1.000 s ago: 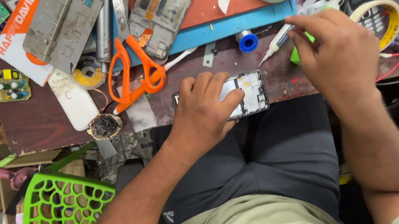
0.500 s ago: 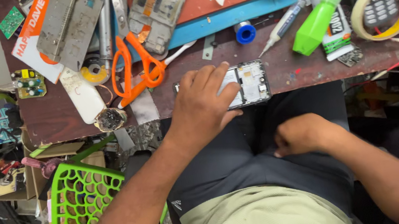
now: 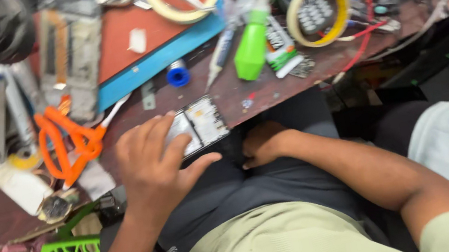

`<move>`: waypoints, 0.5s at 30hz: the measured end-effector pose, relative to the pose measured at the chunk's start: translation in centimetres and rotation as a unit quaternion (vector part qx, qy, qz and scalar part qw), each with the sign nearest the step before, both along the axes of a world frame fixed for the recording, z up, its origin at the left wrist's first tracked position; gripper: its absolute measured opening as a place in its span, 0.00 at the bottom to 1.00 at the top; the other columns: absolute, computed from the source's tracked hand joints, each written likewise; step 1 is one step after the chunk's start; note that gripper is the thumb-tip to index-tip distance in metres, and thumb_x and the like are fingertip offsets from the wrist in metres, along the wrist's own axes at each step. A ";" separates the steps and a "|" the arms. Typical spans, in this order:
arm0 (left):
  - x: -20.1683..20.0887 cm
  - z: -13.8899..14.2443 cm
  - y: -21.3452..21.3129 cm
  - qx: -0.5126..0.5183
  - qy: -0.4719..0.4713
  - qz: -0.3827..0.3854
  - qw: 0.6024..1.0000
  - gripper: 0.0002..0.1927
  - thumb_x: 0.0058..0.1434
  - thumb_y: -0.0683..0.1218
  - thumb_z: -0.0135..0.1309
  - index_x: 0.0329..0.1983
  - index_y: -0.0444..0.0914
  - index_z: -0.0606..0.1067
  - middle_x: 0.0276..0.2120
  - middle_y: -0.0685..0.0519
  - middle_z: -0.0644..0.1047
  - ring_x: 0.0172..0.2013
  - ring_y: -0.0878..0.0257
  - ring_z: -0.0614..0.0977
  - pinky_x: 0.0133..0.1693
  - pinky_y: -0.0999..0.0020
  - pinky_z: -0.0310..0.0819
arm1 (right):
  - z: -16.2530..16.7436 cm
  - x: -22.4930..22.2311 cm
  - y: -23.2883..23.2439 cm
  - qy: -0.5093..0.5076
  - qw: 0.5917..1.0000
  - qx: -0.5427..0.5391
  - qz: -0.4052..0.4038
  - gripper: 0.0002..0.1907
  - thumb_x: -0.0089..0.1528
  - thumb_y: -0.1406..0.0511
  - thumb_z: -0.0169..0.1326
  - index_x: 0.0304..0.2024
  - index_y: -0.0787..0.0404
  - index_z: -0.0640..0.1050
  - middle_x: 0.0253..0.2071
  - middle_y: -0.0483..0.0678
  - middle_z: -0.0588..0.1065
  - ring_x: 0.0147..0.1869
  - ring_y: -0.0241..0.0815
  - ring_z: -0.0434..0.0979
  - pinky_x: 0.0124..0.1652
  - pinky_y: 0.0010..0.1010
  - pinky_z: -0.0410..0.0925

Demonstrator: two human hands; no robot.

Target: The person reassembles a disassembled smartphone by placing the motherboard into the chassis and connecting the ribbon cable. They then close the back cover and press along the edges to secure it.

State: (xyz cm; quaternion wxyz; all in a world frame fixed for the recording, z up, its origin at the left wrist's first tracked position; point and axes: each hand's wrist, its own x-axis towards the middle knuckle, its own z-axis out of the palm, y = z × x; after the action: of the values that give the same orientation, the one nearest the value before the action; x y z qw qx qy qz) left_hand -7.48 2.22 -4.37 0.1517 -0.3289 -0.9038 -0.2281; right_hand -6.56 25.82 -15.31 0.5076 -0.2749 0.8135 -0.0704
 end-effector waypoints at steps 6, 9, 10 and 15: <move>-0.2 0.1 0.1 -0.025 -0.037 0.013 0.999 0.38 0.46 0.71 0.68 0.47 0.39 0.75 0.54 0.45 0.76 0.55 0.47 0.75 0.54 0.47 0.63 | 0.3 0.0 0.3 0.029 0.998 -0.033 0.045 0.26 0.62 0.43 0.52 0.41 0.56 0.83 0.42 0.53 0.80 0.50 0.57 0.80 0.50 0.48 0.72; 0.2 -0.2 -0.5 -0.033 -0.048 0.028 0.998 0.41 0.45 0.72 0.68 0.50 0.39 0.74 0.56 0.44 0.74 0.57 0.46 0.73 0.56 0.46 0.62 | -0.1 0.1 0.3 0.008 1.000 -0.012 0.026 0.24 0.61 0.43 0.52 0.40 0.52 0.83 0.42 0.52 0.80 0.49 0.56 0.79 0.50 0.49 0.71; 0.3 -0.4 -0.6 -0.030 -0.046 0.028 0.998 0.41 0.46 0.71 0.69 0.51 0.40 0.74 0.57 0.45 0.73 0.58 0.46 0.73 0.57 0.46 0.62 | -0.2 0.2 0.5 0.010 0.999 -0.018 0.033 0.24 0.62 0.43 0.51 0.39 0.52 0.83 0.41 0.52 0.80 0.49 0.55 0.80 0.50 0.48 0.71; 0.7 -1.6 -0.7 -0.002 -0.026 0.020 0.999 0.40 0.51 0.71 0.69 0.54 0.40 0.73 0.57 0.46 0.72 0.59 0.47 0.73 0.59 0.46 0.61 | -0.6 0.6 0.7 0.003 1.000 0.005 0.011 0.23 0.60 0.43 0.52 0.38 0.51 0.84 0.39 0.50 0.81 0.46 0.53 0.81 0.49 0.45 0.72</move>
State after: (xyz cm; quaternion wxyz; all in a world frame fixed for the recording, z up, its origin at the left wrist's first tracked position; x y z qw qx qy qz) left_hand -6.79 1.49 -6.01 0.1320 -0.3055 -0.9141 -0.2317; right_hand -6.00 26.53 -15.92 0.5070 -0.2811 0.8126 -0.0596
